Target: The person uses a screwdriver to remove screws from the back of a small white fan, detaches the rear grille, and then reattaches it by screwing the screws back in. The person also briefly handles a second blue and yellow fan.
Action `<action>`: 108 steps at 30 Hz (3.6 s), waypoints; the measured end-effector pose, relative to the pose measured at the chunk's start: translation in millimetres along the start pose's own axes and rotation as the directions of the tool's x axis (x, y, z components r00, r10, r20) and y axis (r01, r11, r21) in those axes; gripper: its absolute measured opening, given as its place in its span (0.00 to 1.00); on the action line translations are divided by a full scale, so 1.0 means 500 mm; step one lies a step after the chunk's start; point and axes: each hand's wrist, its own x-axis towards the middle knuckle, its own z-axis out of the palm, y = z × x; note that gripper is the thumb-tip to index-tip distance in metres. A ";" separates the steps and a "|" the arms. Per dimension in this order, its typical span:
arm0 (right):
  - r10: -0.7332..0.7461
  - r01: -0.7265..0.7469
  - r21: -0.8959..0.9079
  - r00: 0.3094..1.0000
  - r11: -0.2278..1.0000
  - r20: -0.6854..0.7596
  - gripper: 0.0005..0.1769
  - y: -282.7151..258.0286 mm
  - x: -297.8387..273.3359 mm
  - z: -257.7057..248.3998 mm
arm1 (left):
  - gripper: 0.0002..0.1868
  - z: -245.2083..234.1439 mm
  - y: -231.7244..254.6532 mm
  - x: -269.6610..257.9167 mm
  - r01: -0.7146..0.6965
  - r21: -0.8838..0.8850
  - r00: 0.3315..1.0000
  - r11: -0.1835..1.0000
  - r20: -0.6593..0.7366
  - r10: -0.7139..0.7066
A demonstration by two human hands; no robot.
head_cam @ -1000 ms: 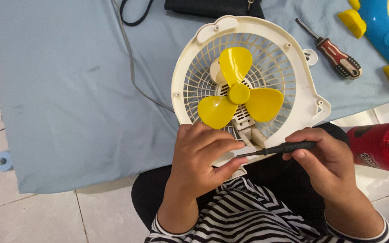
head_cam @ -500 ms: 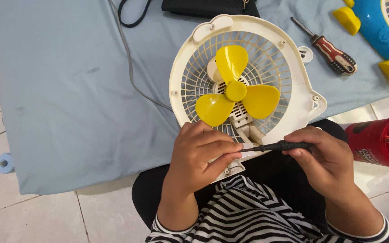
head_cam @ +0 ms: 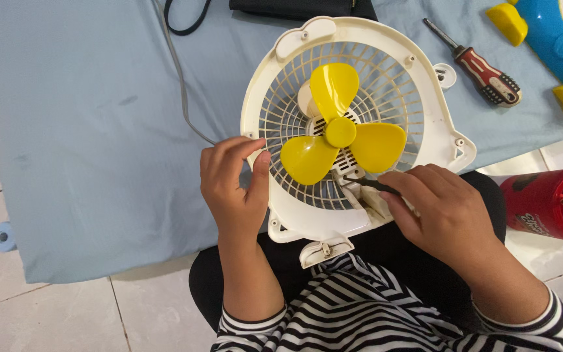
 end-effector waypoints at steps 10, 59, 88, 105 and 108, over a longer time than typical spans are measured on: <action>-0.143 0.155 -0.106 0.984 0.982 0.109 0.15 -0.024 0.039 -0.009 | 0.09 0.020 -0.009 0.001 -0.009 0.000 1.000 1.000 -0.018 0.009; -0.112 0.215 -0.250 0.923 0.944 0.368 0.13 -0.032 0.035 0.014 | 0.10 0.052 -0.020 -0.016 -0.017 -0.109 0.998 0.994 -0.062 0.010; 0.085 -0.098 -0.269 0.995 0.958 -0.057 0.18 -0.058 -0.016 0.074 | 0.27 0.011 0.054 -0.052 -0.179 0.261 0.981 0.948 0.114 0.154; 0.636 0.008 0.987 0.763 0.162 -0.110 0.17 0.071 -0.111 0.134 | 0.18 -0.013 -0.024 0.051 -0.484 0.419 0.844 0.768 0.456 0.283; 0.556 0.164 0.981 0.827 -0.099 -0.083 0.12 0.038 -0.179 0.173 | 0.21 -0.007 0.016 0.049 -0.464 0.224 0.804 0.857 0.512 0.302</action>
